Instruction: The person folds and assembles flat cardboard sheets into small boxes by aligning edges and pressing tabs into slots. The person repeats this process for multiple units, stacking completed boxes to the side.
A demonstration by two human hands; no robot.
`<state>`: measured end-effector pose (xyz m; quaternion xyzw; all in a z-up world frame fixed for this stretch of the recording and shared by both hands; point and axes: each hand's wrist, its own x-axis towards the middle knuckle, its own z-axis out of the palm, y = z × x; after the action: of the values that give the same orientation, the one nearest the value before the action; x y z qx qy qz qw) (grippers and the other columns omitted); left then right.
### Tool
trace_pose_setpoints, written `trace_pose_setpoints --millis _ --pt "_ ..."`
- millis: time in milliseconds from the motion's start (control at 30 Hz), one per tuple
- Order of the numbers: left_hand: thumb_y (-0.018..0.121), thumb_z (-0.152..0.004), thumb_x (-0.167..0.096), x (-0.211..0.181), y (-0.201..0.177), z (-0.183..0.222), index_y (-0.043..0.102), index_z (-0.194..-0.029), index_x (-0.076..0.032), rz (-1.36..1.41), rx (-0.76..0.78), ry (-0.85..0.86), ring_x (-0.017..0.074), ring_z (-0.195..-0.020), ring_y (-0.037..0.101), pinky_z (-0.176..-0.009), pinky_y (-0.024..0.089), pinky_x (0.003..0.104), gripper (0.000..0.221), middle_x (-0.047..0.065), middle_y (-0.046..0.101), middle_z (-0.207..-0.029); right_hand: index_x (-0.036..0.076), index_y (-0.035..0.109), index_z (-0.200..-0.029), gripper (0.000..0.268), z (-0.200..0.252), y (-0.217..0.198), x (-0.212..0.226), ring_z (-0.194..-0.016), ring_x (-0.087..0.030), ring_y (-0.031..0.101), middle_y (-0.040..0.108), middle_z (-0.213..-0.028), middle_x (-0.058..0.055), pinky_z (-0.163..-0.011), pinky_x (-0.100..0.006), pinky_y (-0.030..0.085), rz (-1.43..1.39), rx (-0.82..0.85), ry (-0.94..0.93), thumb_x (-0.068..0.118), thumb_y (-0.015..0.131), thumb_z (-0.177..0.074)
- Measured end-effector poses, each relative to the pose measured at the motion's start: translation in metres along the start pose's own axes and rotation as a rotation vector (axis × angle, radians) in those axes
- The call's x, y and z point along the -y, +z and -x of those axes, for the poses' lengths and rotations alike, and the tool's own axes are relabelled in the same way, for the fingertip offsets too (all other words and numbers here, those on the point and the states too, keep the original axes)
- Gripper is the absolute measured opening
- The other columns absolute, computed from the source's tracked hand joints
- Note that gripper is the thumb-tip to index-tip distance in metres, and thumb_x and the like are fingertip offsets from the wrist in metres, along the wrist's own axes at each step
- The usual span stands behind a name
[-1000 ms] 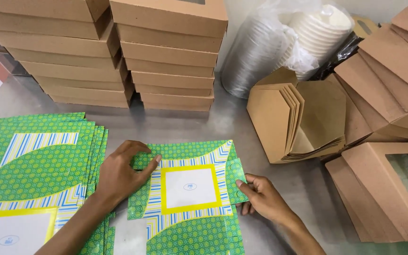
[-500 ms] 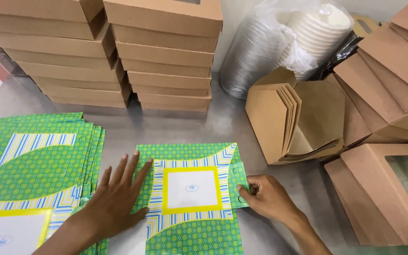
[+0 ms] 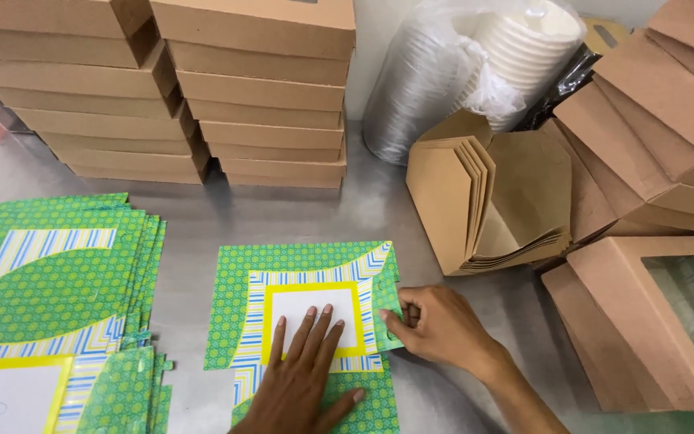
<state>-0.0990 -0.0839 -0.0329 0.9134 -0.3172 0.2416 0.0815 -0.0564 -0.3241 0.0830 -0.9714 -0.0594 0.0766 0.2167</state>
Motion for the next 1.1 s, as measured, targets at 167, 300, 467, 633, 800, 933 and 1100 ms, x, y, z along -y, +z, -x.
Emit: trace_pose_setpoints --millis 167,300,467,633,800,933,1100 --pt "0.045 -0.093 -0.082 -0.006 -0.007 -0.005 0.035 -0.157 -0.011 0.029 -0.025 -0.003 0.0309 -0.158 0.021 -0.127 0.013 0.055 0.096 0.013 0.026 -0.170 0.012 0.055 -0.080 0.035 0.003 0.010 0.006 -0.066 -0.014 0.054 0.060 -0.070 0.000 -0.064 -0.032 0.042 -0.339 -0.064 -0.207 0.042 0.057 -0.099" --pt "0.047 -0.093 -0.081 0.001 -0.005 -0.004 0.036 -0.158 -0.012 0.087 -0.015 0.002 0.0278 -0.159 0.020 -0.129 0.011 0.051 0.095 0.010 0.026 -0.171 0.003 0.072 -0.117 0.041 0.005 0.033 0.005 -0.117 -0.026 0.063 0.069 -0.116 -0.011 -0.100 -0.040 0.050 -0.398 -0.190 -0.475 0.032 0.045 -0.104" --pt "0.051 -0.085 -0.094 0.002 -0.005 -0.001 0.021 -0.160 -0.001 0.018 0.045 -0.032 0.0237 -0.159 0.021 -0.130 0.010 0.045 0.124 0.011 0.027 -0.170 0.011 0.071 -0.120 0.032 0.004 0.046 0.001 -0.127 -0.028 0.058 0.064 -0.134 -0.009 -0.104 -0.048 0.041 -0.212 -0.213 -0.513 0.028 0.060 -0.095" --pt "0.069 -0.086 -0.078 0.004 -0.020 -0.006 0.007 -0.163 0.003 0.377 0.128 -0.124 0.0304 -0.158 0.021 -0.126 0.013 0.046 0.128 0.021 0.017 -0.171 0.011 0.071 -0.122 0.031 0.002 0.050 0.002 -0.127 -0.027 0.059 0.065 -0.135 -0.007 -0.108 -0.049 0.040 -0.185 -0.232 -0.552 0.025 0.064 -0.095" --pt "0.061 -0.085 -0.085 0.009 -0.012 -0.002 0.024 -0.162 -0.007 0.192 0.070 -0.045 0.0314 -0.159 0.021 -0.126 0.018 0.045 0.116 0.016 0.019 -0.173 0.015 0.068 -0.126 0.040 -0.005 0.055 -0.005 -0.143 -0.029 0.045 0.057 -0.145 -0.008 -0.120 -0.061 0.022 -0.111 -0.201 -0.418 0.040 0.056 -0.097" --pt "0.056 -0.085 -0.089 0.009 -0.004 0.002 0.026 -0.162 -0.009 0.081 0.029 -0.022 0.0291 -0.159 0.021 -0.129 0.017 0.046 0.115 0.012 0.024 -0.171 0.014 0.065 -0.132 0.042 -0.029 0.052 -0.014 -0.148 -0.029 0.039 0.053 -0.151 -0.008 -0.122 -0.057 0.020 -0.120 -0.209 -0.361 0.036 0.061 -0.096" --pt "0.049 -0.088 -0.088 0.008 -0.007 0.000 0.025 -0.163 -0.008 0.077 0.016 -0.031 0.0291 -0.159 0.022 -0.129 0.018 0.045 0.112 0.013 0.024 -0.171 0.018 0.068 -0.123 0.040 -0.052 0.047 -0.012 -0.148 -0.026 0.039 0.050 -0.154 -0.010 -0.123 -0.053 0.016 -0.133 -0.214 -0.228 0.044 0.064 -0.093"
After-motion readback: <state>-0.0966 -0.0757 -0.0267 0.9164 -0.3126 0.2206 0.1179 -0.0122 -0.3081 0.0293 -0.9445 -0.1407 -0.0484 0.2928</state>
